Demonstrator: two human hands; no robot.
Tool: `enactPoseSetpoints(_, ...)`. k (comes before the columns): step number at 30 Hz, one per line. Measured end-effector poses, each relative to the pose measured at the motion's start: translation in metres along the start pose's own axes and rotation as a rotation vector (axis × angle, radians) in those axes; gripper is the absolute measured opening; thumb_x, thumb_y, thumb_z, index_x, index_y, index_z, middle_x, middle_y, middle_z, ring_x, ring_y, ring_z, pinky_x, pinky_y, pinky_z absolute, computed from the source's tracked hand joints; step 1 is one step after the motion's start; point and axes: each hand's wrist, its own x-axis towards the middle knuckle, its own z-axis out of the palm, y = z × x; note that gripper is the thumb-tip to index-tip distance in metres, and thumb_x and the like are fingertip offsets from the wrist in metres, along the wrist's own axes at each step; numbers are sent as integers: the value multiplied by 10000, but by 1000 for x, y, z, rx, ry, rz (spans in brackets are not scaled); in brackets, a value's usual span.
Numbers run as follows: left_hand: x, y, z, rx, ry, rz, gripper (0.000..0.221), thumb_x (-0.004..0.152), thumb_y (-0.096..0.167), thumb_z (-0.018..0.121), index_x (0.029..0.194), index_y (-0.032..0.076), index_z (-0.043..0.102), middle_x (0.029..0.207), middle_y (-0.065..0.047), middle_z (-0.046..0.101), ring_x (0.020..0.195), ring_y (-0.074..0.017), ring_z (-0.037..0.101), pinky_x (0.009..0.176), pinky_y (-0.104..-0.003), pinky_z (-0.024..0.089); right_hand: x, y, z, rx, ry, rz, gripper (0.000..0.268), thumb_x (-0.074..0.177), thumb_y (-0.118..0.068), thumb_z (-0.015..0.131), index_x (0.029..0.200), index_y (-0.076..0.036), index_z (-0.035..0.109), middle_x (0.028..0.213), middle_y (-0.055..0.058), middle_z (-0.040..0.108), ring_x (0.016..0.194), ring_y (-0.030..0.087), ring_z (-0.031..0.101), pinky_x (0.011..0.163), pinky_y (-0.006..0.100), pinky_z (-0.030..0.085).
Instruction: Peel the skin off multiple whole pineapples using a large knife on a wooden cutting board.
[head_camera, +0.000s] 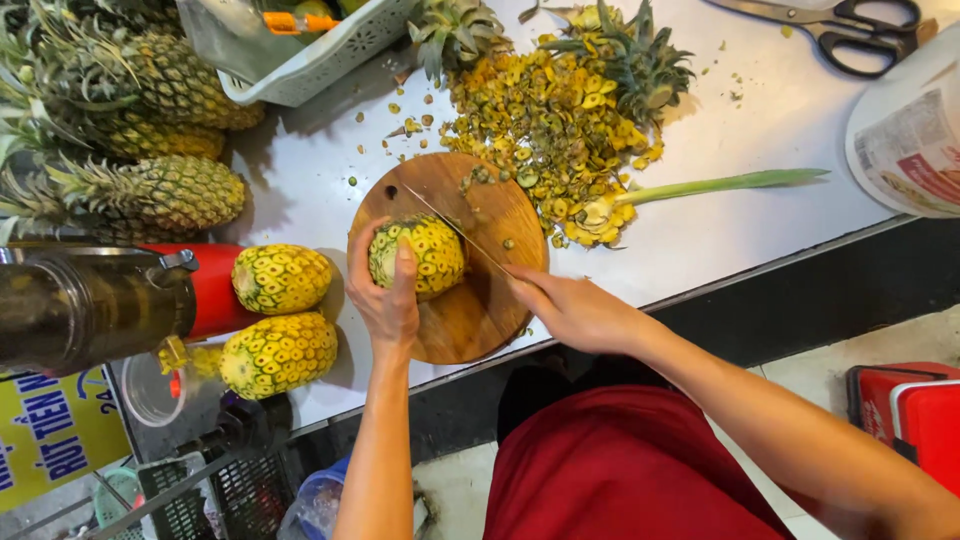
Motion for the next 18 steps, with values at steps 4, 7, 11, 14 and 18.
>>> enactPoseSetpoints(4, 7, -6, -9, -17, -57, -31, 432, 919, 352, 656, 1225, 48, 665, 1092, -122, 692, 993, -236, 672, 925, -371, 534, 16, -24, -14, 13, -55, 93, 608, 1015, -518, 340, 1535, -216, 433, 1077, 223, 739, 852, 393, 722, 817, 456, 560)
enactPoseSetpoints(7, 17, -18, -16, 1, -122, 72, 414, 919, 316, 666, 1234, 48, 673, 1190, -128, 699, 1092, -246, 676, 1001, -381, 521, -3, -42, -33, 64, -173, 323, 616, 1046, -531, 327, 1588, -248, 396, 1028, 284, 703, 695, 394, 712, 733, 482, 574)
enactPoseSetpoints(11, 32, -21, -24, -73, -400, 149, 578, 853, 305, 694, 1369, 69, 582, 1260, -115, 698, 1192, -236, 658, 1077, -386, 503, -17, -22, -31, 95, 61, 218, 547, 1076, -500, 345, 1556, -251, 431, 874, 299, 666, 658, 420, 663, 658, 518, 559)
enactPoseSetpoints(14, 27, -13, -22, -157, -410, 147, 719, 842, 327, 739, 1451, 54, 470, 1361, -136, 632, 1293, -245, 586, 1127, -400, 450, -30, -24, -18, -7, 278, -117, 475, 1100, -457, 396, 1493, -200, 468, 841, 260, 682, 684, 428, 676, 664, 519, 550)
enactPoseSetpoints(18, 1, -5, -9, -58, -105, -20, 784, 838, 396, 795, 1435, 22, 452, 1341, -162, 607, 1250, -272, 603, 1067, -413, 468, -51, -75, -13, -148, 187, 60, 538, 1001, -427, 468, 1514, -264, 459, 596, 217, 658, 559, 417, 671, 605, 527, 533)
